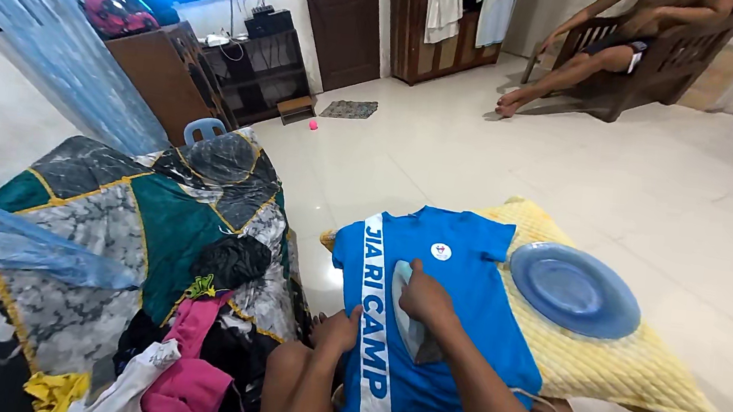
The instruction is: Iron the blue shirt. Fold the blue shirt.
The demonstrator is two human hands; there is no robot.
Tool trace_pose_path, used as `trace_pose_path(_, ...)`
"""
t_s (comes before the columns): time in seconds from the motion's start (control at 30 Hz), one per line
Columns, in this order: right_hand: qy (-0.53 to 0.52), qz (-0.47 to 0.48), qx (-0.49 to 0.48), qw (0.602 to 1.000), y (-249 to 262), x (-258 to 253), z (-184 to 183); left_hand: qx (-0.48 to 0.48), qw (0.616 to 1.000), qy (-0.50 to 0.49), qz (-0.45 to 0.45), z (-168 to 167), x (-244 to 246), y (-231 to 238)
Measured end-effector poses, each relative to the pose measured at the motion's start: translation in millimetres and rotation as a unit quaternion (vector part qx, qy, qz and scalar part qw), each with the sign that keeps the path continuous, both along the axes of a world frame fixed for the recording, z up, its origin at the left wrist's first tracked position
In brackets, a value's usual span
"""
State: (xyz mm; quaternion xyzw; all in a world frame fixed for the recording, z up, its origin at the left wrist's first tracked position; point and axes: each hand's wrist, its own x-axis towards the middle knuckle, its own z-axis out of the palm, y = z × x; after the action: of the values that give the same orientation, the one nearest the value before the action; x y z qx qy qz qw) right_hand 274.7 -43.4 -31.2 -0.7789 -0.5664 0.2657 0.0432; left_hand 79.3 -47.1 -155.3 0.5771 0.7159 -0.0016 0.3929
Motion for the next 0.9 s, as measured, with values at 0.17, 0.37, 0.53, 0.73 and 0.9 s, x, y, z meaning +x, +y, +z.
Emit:
trace_pose_path(0.17,-0.010,0.003,0.029,1.000,62.5,-1.4,1.2,-0.008,1.000,-0.009,-0.009,-0.3,0.0,3.2)
trace_pose_path(0.37,-0.027,0.007,0.029,0.999,106.4,-3.1,0.9,-0.016,1.000,-0.009,-0.014,6.8,-0.2,3.2)
trace_pose_path(0.53,-0.012,0.001,0.027,1.000,79.2,1.1,-3.4,-0.015,1.000,-0.003,-0.010,8.7,1.0,2.3)
trace_pose_path(0.73,0.033,-0.025,0.011,0.999,-10.9,6.7,-7.3,-0.012,1.000,-0.009,-0.019,14.9,1.7,0.9)
trace_pose_path(0.9,0.022,-0.022,-0.018,0.999,-45.2,4.3,-3.0,-0.014,1.000,-0.012,-0.014,16.5,3.0,-0.6)
